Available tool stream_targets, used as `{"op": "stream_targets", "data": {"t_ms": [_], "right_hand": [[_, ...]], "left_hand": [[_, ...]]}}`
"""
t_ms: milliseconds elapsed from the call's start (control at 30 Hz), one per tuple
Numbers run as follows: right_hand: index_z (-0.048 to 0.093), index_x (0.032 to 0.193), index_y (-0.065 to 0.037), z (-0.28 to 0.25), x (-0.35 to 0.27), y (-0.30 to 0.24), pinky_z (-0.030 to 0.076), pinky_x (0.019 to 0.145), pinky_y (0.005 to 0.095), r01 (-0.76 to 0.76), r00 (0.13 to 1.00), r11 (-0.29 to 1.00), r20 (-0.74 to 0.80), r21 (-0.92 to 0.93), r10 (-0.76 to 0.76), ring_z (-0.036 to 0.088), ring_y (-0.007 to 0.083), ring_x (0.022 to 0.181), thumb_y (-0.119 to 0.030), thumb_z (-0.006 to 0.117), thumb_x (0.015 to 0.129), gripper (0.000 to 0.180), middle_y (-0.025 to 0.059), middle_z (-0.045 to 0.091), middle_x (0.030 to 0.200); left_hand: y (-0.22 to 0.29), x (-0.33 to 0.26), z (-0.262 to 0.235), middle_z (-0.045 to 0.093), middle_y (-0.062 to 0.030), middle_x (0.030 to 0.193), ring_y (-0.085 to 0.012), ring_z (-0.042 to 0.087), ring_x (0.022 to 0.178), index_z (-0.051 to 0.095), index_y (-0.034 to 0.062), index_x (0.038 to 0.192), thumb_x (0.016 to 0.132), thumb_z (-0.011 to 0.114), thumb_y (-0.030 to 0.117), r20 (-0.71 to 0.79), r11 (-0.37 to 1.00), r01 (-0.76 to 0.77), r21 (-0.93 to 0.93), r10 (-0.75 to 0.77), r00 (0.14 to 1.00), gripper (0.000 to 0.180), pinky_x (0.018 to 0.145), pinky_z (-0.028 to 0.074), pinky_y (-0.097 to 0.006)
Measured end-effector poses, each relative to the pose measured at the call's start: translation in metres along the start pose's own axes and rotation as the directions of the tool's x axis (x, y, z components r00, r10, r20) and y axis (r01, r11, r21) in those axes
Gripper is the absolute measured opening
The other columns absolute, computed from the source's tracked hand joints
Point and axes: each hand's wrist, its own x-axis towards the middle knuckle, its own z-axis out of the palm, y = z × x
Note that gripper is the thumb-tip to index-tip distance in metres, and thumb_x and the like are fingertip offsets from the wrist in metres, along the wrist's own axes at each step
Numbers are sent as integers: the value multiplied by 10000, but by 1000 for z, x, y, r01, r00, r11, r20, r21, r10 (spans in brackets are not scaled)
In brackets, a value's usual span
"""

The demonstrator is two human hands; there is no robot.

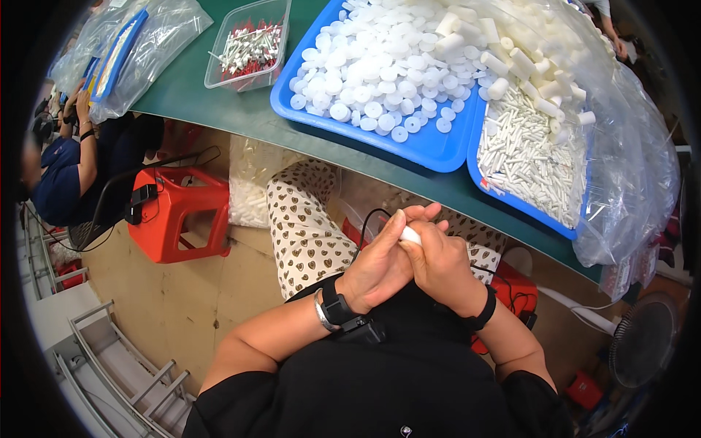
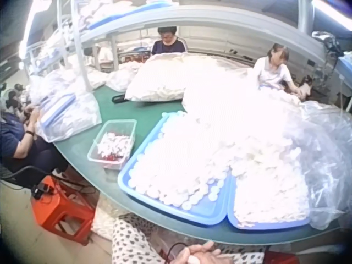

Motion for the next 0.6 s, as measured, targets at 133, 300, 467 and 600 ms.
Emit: {"op": "stream_targets", "data": {"t_ms": [133,300,467,600], "right_hand": [[506,1154,-20,9,-4,7,519,597,439,-77,993,995,81,-66,83,639,384,716,-101,632,887,306,180,638,894],[525,1088,18,5,-1,21,506,545,435,138,990,984,-5,-114,-139,634,350,676,-115,658,859,296,180,613,859],[546,1037,29,3,1,13,501,531,413,139,989,984,55,-109,-134,628,341,639,-83,646,854,236,161,624,814],[554,1049,14,11,-1,9,503,572,428,-21,997,998,76,-65,26,634,378,687,-83,604,899,185,183,636,850]], "left_hand": [[5,3,-11,446,-91,1424,-245,419,1323,474,72,1320,1054,352,356,-111,995,39,93,-29,993,408,1129,329,-411],[6,4,-11,440,-79,1442,-214,439,1303,462,78,1342,1053,364,346,-119,984,64,167,-45,992,406,1113,347,-379],[-9,3,-21,426,-44,1462,-255,417,1329,498,128,1266,1046,381,361,-81,999,15,29,-13,997,341,1142,323,-427],[-7,5,-23,434,-44,1442,-268,411,1333,477,138,1281,1040,369,403,-120,1000,23,-14,-25,992,374,1141,327,-442]]}}
